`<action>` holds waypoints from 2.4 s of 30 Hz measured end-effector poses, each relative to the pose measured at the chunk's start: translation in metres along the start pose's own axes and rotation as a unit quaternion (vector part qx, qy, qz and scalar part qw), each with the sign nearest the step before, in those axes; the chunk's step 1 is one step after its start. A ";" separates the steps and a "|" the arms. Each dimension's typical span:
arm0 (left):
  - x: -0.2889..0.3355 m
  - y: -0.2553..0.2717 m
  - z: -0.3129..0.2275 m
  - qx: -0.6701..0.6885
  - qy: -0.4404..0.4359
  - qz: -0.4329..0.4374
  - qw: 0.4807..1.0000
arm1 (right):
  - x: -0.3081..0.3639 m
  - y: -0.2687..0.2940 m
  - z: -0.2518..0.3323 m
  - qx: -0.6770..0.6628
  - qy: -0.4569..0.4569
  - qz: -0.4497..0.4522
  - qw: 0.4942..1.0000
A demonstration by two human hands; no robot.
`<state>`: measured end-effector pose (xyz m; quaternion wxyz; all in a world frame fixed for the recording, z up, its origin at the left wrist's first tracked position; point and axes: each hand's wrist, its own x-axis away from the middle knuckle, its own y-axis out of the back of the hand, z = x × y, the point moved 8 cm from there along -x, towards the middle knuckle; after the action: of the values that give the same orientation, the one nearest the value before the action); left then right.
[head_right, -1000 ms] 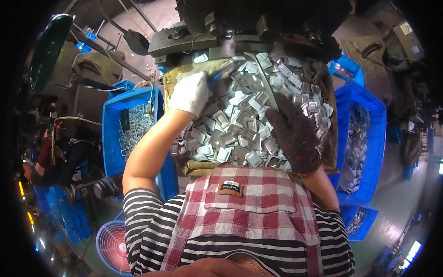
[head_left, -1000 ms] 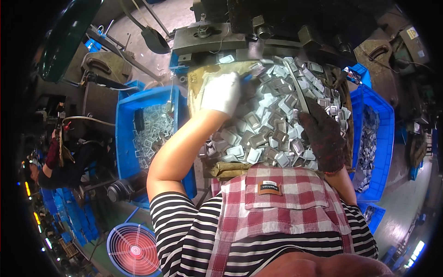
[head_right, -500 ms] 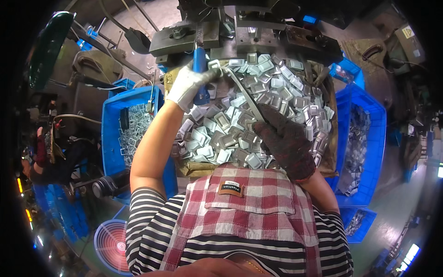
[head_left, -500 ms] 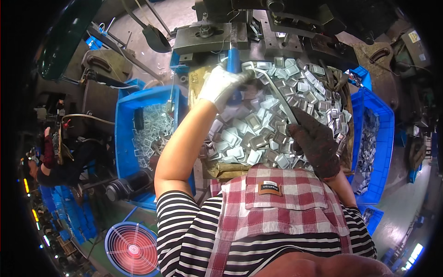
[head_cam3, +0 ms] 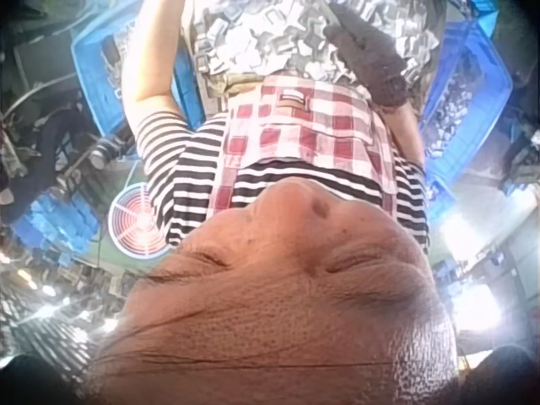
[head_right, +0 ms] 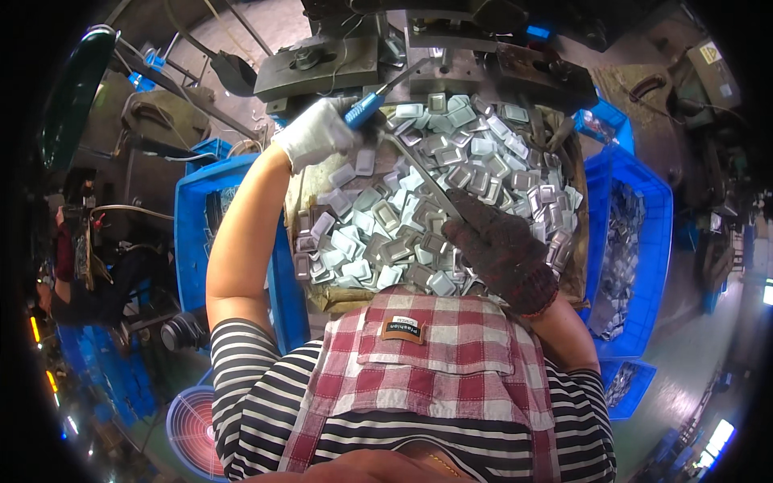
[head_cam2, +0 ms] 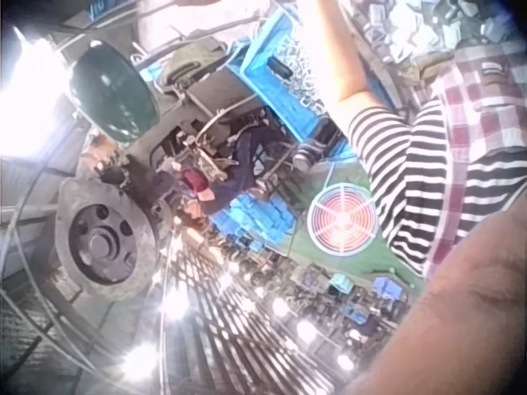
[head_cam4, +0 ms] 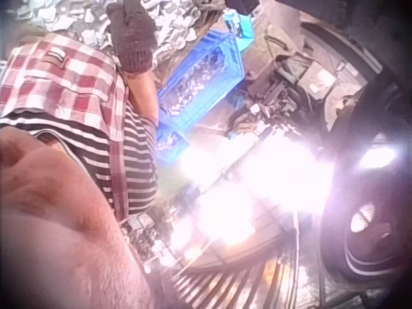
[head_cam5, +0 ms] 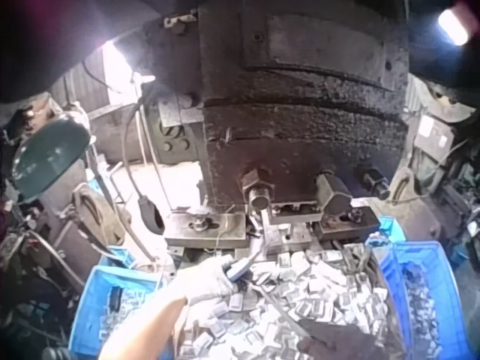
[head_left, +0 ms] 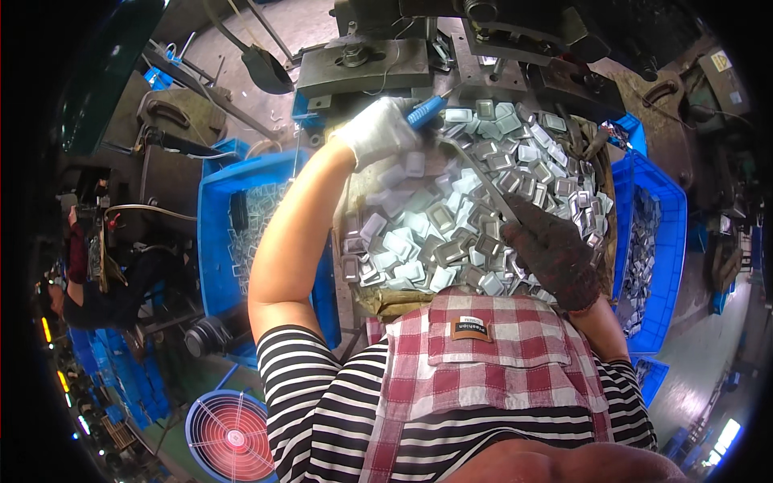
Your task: Sorting small metal parts from a pile on a work surface into various bins using a metal scriber tool.
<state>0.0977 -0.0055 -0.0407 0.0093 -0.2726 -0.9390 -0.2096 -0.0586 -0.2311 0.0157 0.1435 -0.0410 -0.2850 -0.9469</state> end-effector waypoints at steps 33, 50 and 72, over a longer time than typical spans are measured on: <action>0.038 -0.041 -0.015 -0.418 0.062 -0.086 0.902 | -0.062 0.039 0.003 0.231 0.089 -0.256 0.935; 0.045 -0.012 -0.012 -0.316 0.136 -0.211 0.915 | 0.003 0.007 -0.033 -0.145 -0.154 -0.093 0.973; 0.040 -0.031 0.017 0.265 0.163 -0.188 0.931 | 0.005 -0.009 -0.012 -0.128 -0.102 -0.028 0.986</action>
<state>0.0491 -0.0024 -0.0628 0.1948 -0.0402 -0.9800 0.0076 -0.0660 -0.2320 0.0013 0.0803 -0.1474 -0.1755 -0.9701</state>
